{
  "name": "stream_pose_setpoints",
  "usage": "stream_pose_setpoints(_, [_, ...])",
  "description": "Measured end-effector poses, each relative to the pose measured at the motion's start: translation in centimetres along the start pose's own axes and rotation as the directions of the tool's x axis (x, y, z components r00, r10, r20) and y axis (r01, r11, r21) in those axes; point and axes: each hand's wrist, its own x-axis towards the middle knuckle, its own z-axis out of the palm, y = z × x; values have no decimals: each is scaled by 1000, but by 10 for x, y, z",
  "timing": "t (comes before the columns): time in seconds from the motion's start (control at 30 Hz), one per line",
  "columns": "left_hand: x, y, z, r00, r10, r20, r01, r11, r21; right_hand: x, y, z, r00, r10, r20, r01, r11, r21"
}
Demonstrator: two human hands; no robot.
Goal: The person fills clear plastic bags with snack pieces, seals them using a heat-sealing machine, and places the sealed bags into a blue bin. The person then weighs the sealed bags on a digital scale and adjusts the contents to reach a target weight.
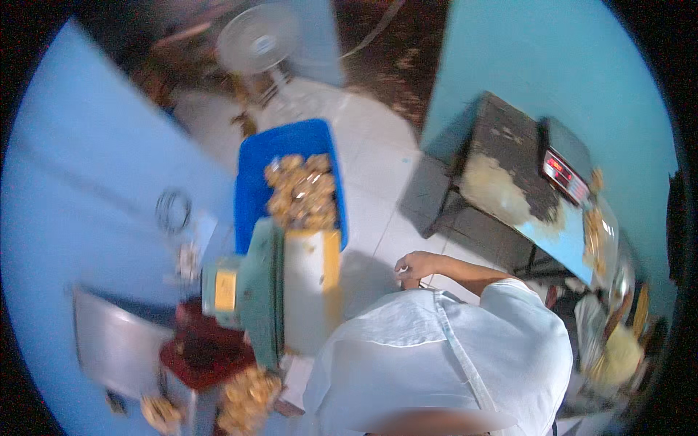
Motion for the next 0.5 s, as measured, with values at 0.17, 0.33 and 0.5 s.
stream_pose_setpoints(0.17, [6, 34, 143, 941, -28, 338, -186, 792, 582, -70, 99, -27, 960, 166, -226, -163, 986, 33])
stream_pose_setpoints(0.33, [-3, 72, 306, 796, -128, 591, -499, 413, 762, -141, 154, -48, 891, 294, -346, -266, 956, 126])
stream_pose_setpoints(0.5, [-11, 97, 477, 602, -298, 741, -747, 117, 654, -191, 181, -47, 761, 500, -414, -374, 859, 351])
